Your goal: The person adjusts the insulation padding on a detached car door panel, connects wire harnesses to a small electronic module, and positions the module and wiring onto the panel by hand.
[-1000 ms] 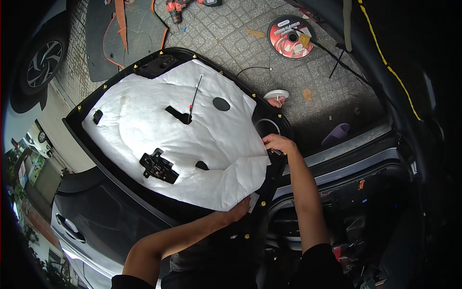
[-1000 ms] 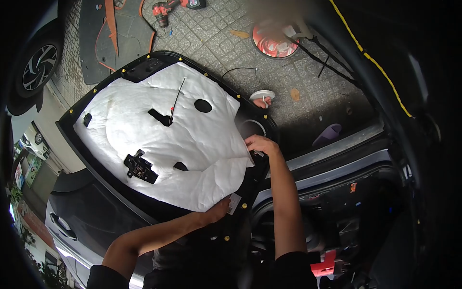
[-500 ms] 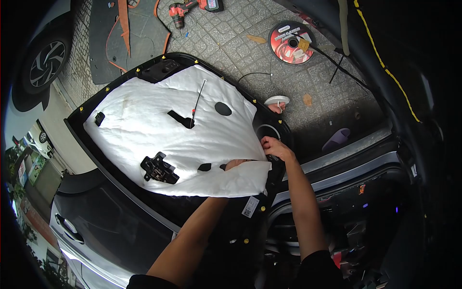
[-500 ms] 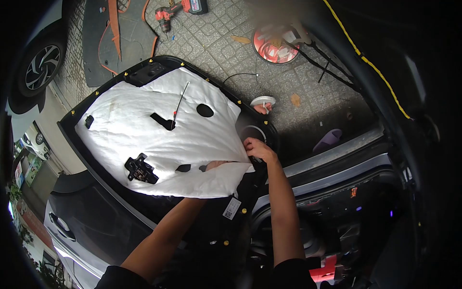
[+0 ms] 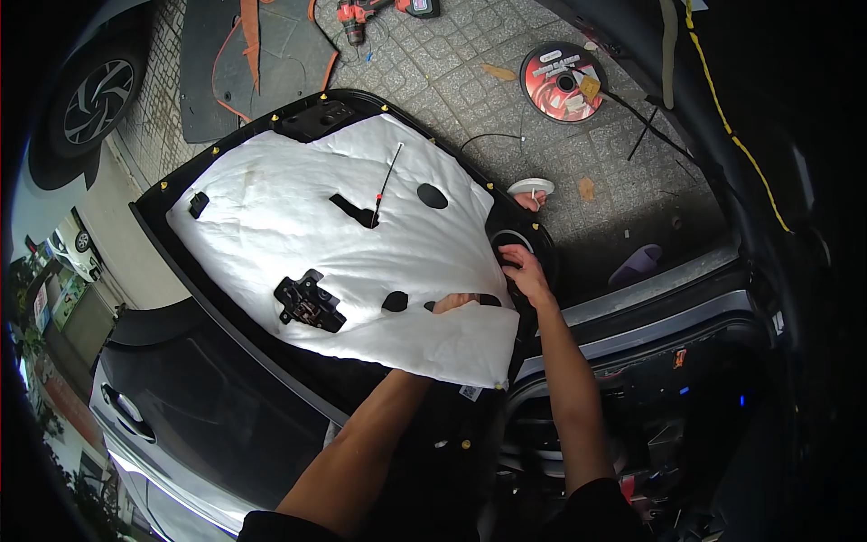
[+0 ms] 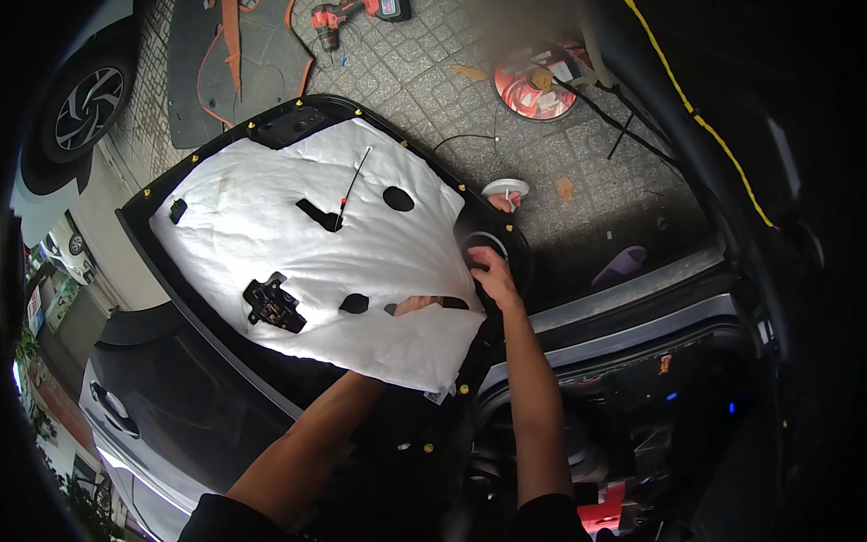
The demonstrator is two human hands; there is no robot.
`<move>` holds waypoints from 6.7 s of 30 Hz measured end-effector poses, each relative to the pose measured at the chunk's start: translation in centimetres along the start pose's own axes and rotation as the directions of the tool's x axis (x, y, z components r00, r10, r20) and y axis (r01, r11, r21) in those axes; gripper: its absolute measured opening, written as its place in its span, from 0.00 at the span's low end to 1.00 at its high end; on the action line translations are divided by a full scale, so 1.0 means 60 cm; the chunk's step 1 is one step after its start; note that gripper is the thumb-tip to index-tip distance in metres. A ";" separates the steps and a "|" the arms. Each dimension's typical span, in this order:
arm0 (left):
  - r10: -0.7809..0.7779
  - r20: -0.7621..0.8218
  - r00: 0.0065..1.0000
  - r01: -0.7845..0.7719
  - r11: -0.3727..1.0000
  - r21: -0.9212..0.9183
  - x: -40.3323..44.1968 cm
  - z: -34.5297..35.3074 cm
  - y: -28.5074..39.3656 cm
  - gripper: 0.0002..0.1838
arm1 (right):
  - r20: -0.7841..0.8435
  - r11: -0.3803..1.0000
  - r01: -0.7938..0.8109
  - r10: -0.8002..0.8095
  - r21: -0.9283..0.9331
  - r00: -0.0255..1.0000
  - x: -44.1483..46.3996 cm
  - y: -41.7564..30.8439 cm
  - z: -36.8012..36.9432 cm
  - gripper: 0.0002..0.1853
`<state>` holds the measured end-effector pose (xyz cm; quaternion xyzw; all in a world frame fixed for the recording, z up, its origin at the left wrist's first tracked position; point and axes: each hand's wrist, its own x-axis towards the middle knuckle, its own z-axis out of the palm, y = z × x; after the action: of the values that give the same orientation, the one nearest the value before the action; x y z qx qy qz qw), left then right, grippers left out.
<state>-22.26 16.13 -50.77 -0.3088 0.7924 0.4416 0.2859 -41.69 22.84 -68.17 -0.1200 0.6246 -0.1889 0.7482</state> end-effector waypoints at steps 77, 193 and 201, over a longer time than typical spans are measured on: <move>-0.301 -0.255 0.919 -0.188 0.233 -0.954 -0.077 -0.214 0.083 0.07 | -0.201 0.216 0.199 -0.014 0.956 0.980 -0.349 -0.318 0.138 0.17; -0.383 -0.305 0.872 -0.154 0.378 -0.913 -0.050 -0.222 0.091 0.06 | -0.394 0.650 0.270 0.050 0.710 0.918 -0.348 -0.319 0.124 0.23; -0.412 -0.334 0.847 -0.094 0.503 -0.859 -0.051 -0.224 0.098 0.06 | -0.562 0.818 0.363 -0.060 0.446 0.825 -0.355 -0.329 0.133 0.23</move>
<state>-27.09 7.54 -39.46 -0.5859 0.4840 0.6454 -0.0770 -39.66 13.84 -39.53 0.0778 0.7080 -0.4656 0.5254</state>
